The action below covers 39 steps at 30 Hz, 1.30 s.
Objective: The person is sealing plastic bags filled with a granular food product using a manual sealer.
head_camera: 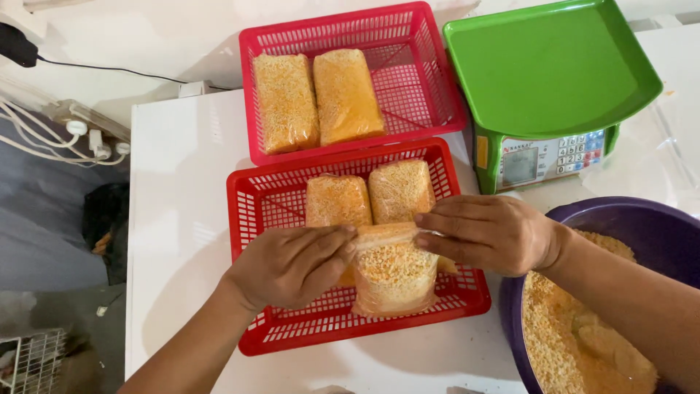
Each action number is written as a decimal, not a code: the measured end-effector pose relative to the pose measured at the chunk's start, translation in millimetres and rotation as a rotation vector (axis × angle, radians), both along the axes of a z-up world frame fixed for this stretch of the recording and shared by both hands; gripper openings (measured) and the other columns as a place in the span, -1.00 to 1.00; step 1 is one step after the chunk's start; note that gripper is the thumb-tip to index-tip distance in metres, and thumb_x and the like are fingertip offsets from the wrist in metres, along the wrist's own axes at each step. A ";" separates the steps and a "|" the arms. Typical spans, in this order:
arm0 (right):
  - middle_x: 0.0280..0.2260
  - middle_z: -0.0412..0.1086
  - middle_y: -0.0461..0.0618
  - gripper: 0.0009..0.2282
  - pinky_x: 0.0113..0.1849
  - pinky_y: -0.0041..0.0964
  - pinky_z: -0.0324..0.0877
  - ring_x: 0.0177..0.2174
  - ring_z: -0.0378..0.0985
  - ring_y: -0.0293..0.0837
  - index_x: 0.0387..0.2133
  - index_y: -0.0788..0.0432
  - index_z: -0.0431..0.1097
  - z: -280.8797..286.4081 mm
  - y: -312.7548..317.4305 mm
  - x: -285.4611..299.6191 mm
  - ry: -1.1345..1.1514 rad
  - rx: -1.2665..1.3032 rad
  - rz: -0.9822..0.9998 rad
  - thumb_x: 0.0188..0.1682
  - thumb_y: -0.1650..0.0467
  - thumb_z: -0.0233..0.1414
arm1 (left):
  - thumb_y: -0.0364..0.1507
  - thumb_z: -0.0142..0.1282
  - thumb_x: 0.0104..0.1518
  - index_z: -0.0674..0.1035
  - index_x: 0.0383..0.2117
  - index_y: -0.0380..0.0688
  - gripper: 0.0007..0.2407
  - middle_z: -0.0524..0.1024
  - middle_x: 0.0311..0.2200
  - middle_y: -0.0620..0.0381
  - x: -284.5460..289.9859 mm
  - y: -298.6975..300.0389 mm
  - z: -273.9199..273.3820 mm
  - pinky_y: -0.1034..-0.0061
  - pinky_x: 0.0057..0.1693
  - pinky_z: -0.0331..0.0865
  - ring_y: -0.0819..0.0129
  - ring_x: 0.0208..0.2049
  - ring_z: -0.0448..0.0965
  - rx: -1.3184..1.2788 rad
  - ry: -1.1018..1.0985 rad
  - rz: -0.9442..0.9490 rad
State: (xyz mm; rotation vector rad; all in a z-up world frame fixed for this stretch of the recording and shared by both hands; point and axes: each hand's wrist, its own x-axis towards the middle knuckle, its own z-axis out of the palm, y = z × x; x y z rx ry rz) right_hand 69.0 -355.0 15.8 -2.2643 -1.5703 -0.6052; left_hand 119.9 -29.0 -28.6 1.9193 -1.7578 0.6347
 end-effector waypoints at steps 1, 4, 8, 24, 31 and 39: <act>-0.15 0.52 0.22 -0.73 -0.06 -0.10 0.58 -0.15 0.63 0.07 -0.12 0.39 0.49 0.0 -0.1 -0.8 0.000 0.003 -0.001 -0.06 0.47 0.15 | -0.48 0.19 0.27 0.56 -0.32 -0.27 -0.90 0.60 -0.12 -0.12 -0.6 -0.5 5.6 0.41 -0.12 0.66 0.21 -0.12 0.68 0.003 0.000 -0.001; -0.17 0.53 0.20 -0.74 -0.07 -0.11 0.57 -0.17 0.63 0.07 -0.14 0.39 0.51 0.7 0.2 -0.9 -0.014 -0.023 0.010 -0.07 0.47 0.16 | -0.42 0.19 0.27 0.63 -0.16 -0.27 -0.84 0.62 -0.15 -0.05 -2.2 -0.8 18.9 0.46 -0.19 0.60 0.27 -0.15 0.69 0.064 -0.031 -0.005; -0.19 0.53 0.19 -0.75 -0.08 -0.12 0.57 -0.18 0.63 0.05 -0.15 0.39 0.53 -1.3 1.0 -2.7 -0.008 -0.026 0.018 -0.06 0.46 0.19 | -0.45 0.17 0.24 0.62 -0.04 -0.25 -0.78 0.64 -0.14 0.04 -7.2 0.3 21.0 0.49 -0.11 0.60 0.33 -0.15 0.69 0.109 -0.097 0.011; -0.35 0.54 0.17 -0.90 -0.21 -0.21 0.61 -0.28 0.65 0.01 -0.42 0.39 0.52 -1.1 20.0 -19.1 0.169 0.192 -0.114 -0.12 0.56 0.29 | -0.48 0.17 0.20 0.64 -0.07 -0.26 -0.78 0.65 -0.11 0.00 -8.5 -4.6 28.9 0.48 -0.09 0.59 0.30 -0.10 0.68 0.146 -0.110 -0.037; -0.38 0.57 0.04 -0.90 -0.30 -0.29 0.58 -0.34 0.67 -0.07 -0.43 0.29 0.56 13.5 32.7 -39.1 0.452 0.296 -0.403 -0.16 0.50 0.29 | -0.48 0.17 0.21 0.63 -0.04 -0.27 -0.77 0.64 -0.10 0.00 -13.1 -4.1 31.3 0.48 -0.07 0.59 0.29 -0.08 0.68 0.143 -0.096 -0.034; -0.36 0.60 0.00 -0.77 -0.30 -0.27 0.56 -0.39 0.67 -0.11 -0.22 0.22 0.55 16.6 33.2 -40.6 0.664 0.215 -0.678 -0.11 0.37 0.25 | -0.47 0.17 0.19 0.62 -0.03 -0.24 -0.76 0.62 -0.03 0.00 -15.6 -6.1 28.9 0.50 -0.04 0.59 0.31 -0.06 0.67 0.133 -0.142 -0.033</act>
